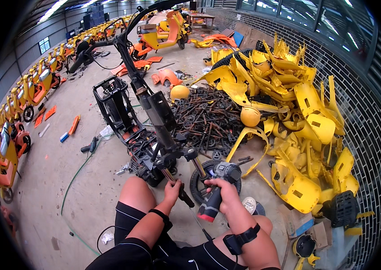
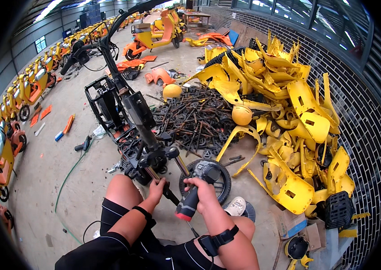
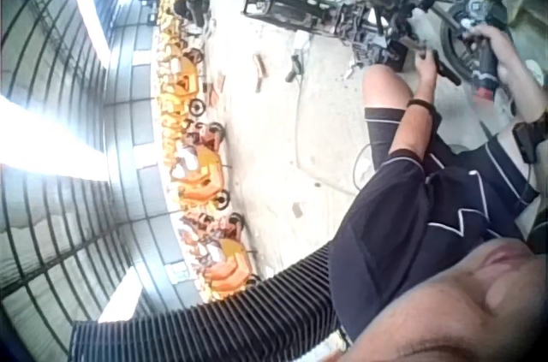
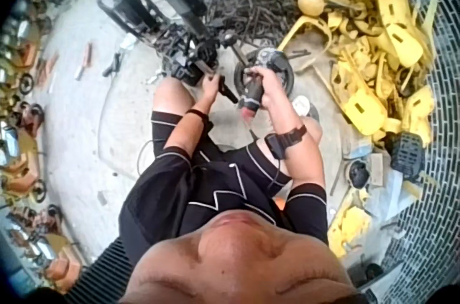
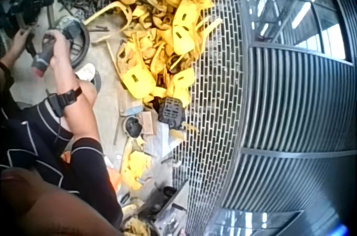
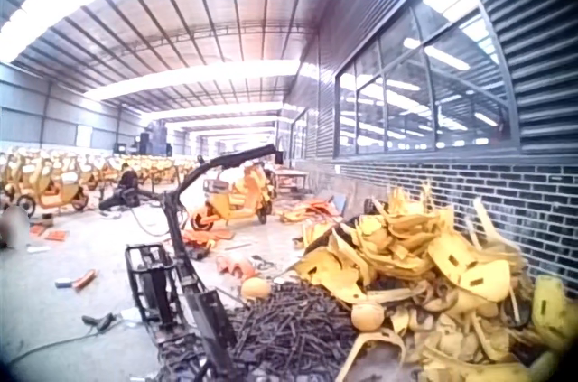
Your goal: The person uses a power drill to tighten or loosen bolts on the front fork and wheel assembly of a scooter while sitting on the floor of a warehouse.
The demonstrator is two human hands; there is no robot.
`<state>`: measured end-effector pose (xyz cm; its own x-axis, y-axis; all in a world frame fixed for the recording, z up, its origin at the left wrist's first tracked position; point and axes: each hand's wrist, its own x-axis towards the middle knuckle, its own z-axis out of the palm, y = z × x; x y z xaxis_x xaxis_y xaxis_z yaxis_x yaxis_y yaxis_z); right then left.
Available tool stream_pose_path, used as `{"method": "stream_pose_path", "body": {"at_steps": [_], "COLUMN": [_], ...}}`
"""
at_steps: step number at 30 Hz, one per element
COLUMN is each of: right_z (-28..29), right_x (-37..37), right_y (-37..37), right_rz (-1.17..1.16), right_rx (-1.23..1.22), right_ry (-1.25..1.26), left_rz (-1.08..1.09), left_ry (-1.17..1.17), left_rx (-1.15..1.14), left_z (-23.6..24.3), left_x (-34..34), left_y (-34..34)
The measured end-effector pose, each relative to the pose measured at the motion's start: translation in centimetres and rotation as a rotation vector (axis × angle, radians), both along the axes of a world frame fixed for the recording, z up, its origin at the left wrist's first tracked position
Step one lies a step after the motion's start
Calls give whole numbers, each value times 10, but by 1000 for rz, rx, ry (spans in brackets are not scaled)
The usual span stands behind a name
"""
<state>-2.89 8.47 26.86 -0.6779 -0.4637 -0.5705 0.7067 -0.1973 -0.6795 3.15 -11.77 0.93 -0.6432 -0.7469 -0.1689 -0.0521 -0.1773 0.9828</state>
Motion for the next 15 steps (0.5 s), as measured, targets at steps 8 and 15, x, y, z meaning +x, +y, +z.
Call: {"method": "stream_pose_path", "body": {"at_steps": [8,15], "right_z": [2,1], "right_x": [-13,10], "right_y": [15,4], "right_rz": [131,227], "right_rx": [-122,-103], "right_ry": [44,281], "left_rz": [-3,23], "left_ry": [-36,-171], "left_rx": [-12,-186], "left_z": [2,0], "left_x": [-6,0], "left_y": [4,3]}}
